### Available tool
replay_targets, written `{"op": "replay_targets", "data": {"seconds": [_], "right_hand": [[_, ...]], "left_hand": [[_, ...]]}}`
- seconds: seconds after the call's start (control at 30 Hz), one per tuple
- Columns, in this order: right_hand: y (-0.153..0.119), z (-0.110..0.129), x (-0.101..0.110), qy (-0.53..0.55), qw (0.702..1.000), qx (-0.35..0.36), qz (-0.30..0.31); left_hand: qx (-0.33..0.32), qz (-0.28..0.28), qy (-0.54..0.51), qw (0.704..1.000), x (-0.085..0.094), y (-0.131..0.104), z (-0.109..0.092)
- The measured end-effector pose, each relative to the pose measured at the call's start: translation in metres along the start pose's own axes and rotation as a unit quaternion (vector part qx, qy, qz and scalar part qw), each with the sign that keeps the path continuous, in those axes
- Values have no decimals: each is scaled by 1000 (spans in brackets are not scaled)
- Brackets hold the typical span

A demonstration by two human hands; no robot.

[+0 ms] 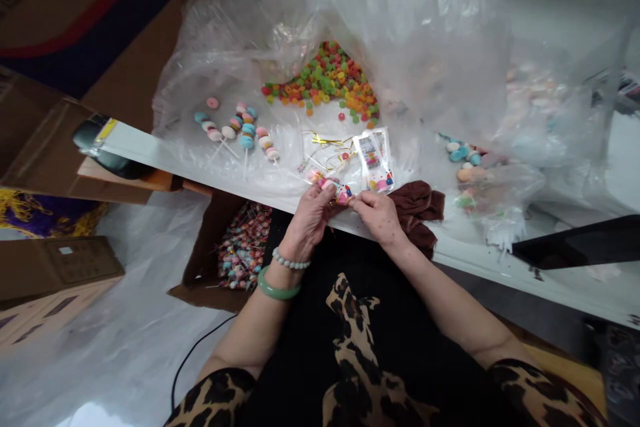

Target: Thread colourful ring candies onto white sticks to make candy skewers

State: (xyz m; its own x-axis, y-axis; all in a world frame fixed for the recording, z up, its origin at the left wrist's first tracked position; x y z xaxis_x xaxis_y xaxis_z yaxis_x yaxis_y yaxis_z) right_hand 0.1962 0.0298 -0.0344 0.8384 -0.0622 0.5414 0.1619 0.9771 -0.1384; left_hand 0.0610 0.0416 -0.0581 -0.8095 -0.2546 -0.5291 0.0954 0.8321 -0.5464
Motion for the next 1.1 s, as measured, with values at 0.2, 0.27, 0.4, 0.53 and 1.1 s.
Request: {"op": "replay_targets", "data": {"seconds": [0.2,0.27,0.4,0.53,1.1], "right_hand": [[3,3,-6,-82,996,-17,-32],[1,5,-5,-84,995,-4,-57],[-1,2,-3,-19,997,13,-79],[-1,-1,-1,22,998,27,-58],[-11,-10,-22,348,920,-161,75]], "left_hand": [[-28,-27,6,999,-4,-1,4],[-26,-18,-3,999,-8,-1,8],[15,5,-4,1000,-15,-4,19],[1,-12,61,998,-7,-6,13],[-129,-103,205,965,11,-7,-12]]}}
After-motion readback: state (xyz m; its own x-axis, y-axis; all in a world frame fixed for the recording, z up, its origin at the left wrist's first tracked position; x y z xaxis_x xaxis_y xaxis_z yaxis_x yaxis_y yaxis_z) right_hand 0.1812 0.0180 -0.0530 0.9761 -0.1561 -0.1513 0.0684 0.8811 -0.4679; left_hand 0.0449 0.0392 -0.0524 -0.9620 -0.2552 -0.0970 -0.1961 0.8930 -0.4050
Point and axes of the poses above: each hand's wrist, its own y-axis towards the middle knuckle, its own x-axis out of the back of the hand, z = x × y, the point moved 8 cm from there along y, towards the middle knuckle, and after that the axes turned 8 degrees about -z, right-handed, at the moved point
